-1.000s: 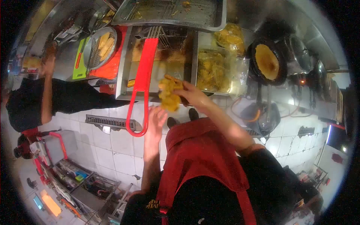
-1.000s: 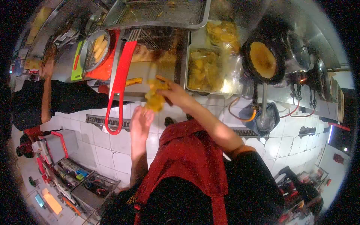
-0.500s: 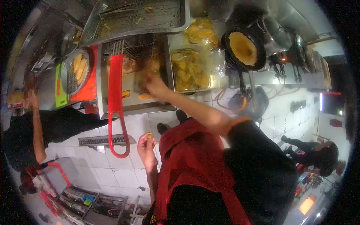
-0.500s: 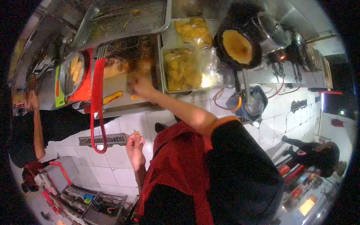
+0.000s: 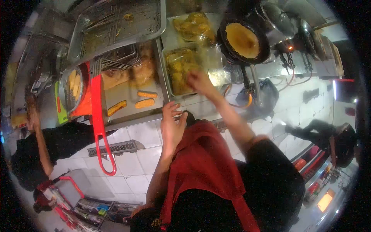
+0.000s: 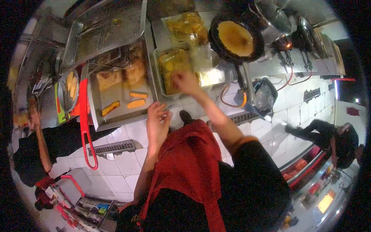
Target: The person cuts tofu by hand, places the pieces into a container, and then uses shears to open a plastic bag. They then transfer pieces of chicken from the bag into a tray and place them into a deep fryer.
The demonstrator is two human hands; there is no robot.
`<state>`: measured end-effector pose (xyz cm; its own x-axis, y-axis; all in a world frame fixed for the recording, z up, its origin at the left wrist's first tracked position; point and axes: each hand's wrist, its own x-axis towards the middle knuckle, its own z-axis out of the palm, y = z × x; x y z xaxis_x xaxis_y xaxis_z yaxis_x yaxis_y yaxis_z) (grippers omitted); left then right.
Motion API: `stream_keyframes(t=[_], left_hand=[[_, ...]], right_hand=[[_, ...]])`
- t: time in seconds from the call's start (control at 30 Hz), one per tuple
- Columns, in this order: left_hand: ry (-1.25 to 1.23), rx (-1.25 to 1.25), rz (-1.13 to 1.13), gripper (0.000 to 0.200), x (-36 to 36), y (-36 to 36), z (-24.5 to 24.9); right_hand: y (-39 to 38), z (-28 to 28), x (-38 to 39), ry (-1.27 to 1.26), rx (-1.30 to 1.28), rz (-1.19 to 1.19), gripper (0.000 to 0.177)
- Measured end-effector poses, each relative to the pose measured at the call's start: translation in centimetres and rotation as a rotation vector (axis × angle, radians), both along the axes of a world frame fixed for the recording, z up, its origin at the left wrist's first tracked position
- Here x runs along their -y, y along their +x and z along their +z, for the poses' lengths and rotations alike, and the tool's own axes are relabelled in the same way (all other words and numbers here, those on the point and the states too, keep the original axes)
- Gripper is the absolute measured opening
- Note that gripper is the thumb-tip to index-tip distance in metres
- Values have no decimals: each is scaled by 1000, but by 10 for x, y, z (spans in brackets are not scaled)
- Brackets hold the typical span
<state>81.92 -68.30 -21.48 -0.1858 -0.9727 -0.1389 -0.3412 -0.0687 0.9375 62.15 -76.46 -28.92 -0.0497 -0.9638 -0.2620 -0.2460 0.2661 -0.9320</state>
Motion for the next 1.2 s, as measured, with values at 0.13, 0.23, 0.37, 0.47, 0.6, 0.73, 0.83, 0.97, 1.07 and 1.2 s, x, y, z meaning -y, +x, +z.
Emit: stream_keyframes(t=[0.13,0.23,0.37,0.47,0.6,0.73,0.83,0.97,1.07,1.2], left_hand=[[153,24,-71,46,-18,11,-4],[214,49,-100,43,-37,32,-29],[326,7,-19,33,-62,53,-37],[349,21,-22,29,-67,61,-38],[384,22,-41,27,-74,65,-44],[343,-14,-55,25,-78,74,-53],[308,-25,-32,24,-82,81,-57],[327,-66,38,22,-89,91,-58],[319,-104,76,20,-93,100,-65],[310,-142,100,18,-95,109,-68]], right_hand=[[-35,-29,65,-10,-22,-217,24],[-73,-7,50,-90,-727,-101,28],[-90,-63,-5,72,-944,306,23],[-80,-98,-5,-291,-843,158,21],[-74,-141,15,-238,-1133,355,12],[-71,-140,30,-3,-1145,602,22],[-61,-118,41,89,-1311,808,28],[-54,-81,42,209,-1320,902,35],[-75,-173,35,22,-1323,733,32],[-65,-150,26,-132,-1213,348,22]])
